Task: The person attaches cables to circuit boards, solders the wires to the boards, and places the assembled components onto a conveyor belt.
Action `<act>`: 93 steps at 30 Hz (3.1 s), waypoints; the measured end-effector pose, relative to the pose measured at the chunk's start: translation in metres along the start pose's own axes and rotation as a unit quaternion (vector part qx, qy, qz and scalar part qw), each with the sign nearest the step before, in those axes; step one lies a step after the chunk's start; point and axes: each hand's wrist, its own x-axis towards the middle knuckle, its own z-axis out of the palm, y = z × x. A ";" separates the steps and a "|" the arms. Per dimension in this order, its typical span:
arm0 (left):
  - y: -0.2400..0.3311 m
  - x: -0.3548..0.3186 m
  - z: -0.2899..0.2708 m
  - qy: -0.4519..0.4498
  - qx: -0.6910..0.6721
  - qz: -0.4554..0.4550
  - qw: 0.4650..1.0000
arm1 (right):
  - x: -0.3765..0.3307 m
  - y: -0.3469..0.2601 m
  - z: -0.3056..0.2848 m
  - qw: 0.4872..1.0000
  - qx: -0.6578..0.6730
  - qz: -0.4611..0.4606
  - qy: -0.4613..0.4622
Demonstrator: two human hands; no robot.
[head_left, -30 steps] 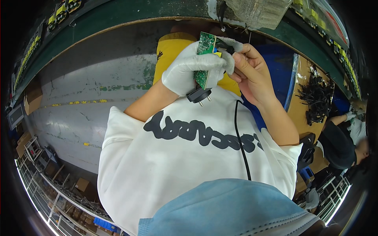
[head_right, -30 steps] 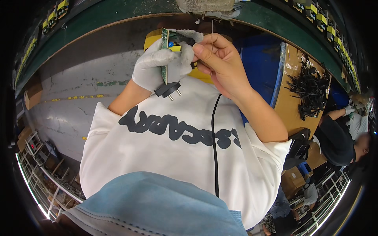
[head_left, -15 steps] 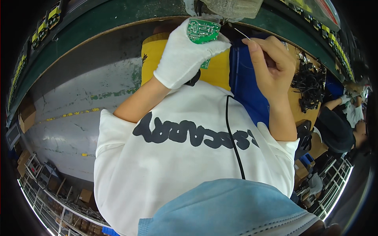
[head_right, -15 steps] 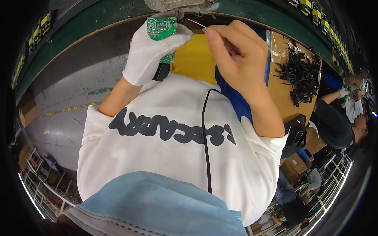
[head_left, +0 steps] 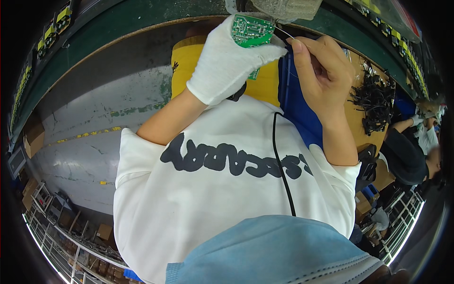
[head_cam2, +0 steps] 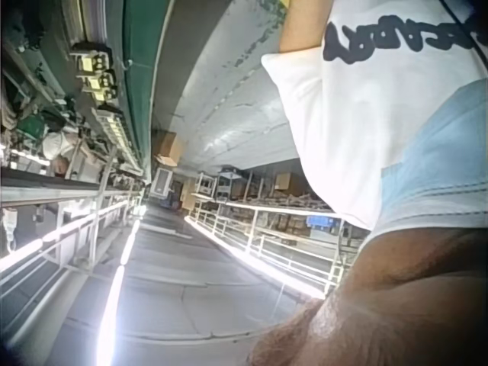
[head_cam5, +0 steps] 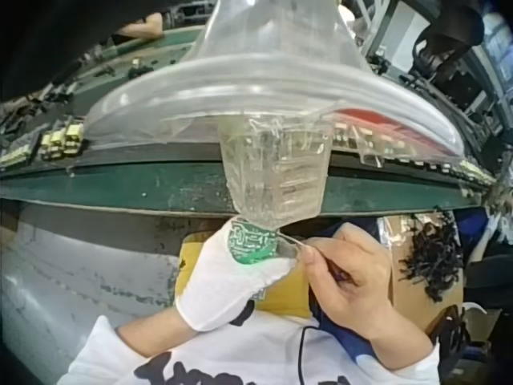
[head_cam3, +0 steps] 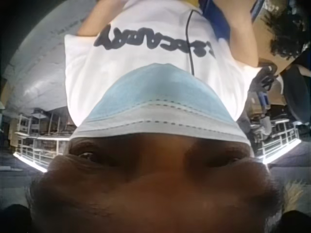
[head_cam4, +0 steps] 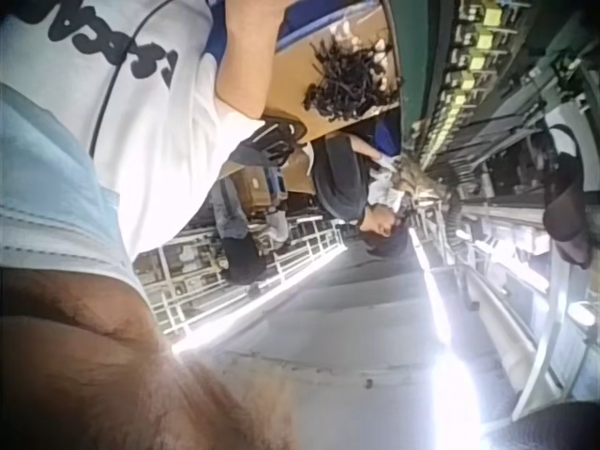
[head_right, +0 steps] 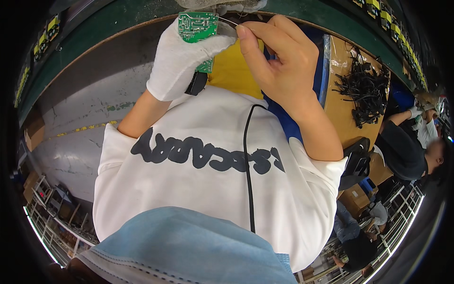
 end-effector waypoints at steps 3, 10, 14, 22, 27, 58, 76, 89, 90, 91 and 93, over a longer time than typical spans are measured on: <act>0.002 -0.001 -0.001 -0.012 0.008 -0.001 1.000 | 0.000 -0.001 0.000 1.000 0.000 -0.004 0.004; 0.001 -0.002 -0.001 -0.028 0.010 0.008 1.000 | -0.001 0.002 0.005 1.000 0.010 0.011 0.010; 0.001 -0.003 -0.002 -0.023 0.004 0.006 1.000 | -0.001 0.001 0.007 0.999 0.028 0.029 0.003; 0.004 -0.002 0.000 -0.006 0.027 0.003 1.000 | 0.000 0.006 0.013 0.993 0.100 0.067 -0.006; 0.005 -0.001 0.001 0.011 0.032 0.018 0.999 | 0.001 0.006 0.013 0.989 0.122 0.081 -0.016; 0.004 -0.002 -0.005 -0.025 0.037 -0.012 0.999 | -0.002 0.005 0.014 0.994 0.102 0.014 0.043; 0.023 0.003 -0.006 -0.054 -0.022 -0.043 0.997 | -0.001 0.002 0.009 0.999 0.041 0.005 0.033; 0.026 0.011 -0.010 -0.054 -0.051 -0.073 0.995 | 0.008 -0.004 0.007 0.999 0.023 -0.021 0.017; 0.024 0.011 -0.012 -0.060 -0.063 -0.072 0.994 | 0.008 -0.005 0.007 0.999 0.023 -0.022 0.016; 0.023 0.011 -0.013 -0.065 -0.075 -0.070 0.993 | 0.008 -0.005 0.008 0.999 0.032 -0.016 0.011; 0.024 0.010 -0.013 -0.068 -0.074 -0.071 0.992 | 0.008 -0.006 0.008 0.999 0.040 -0.011 0.005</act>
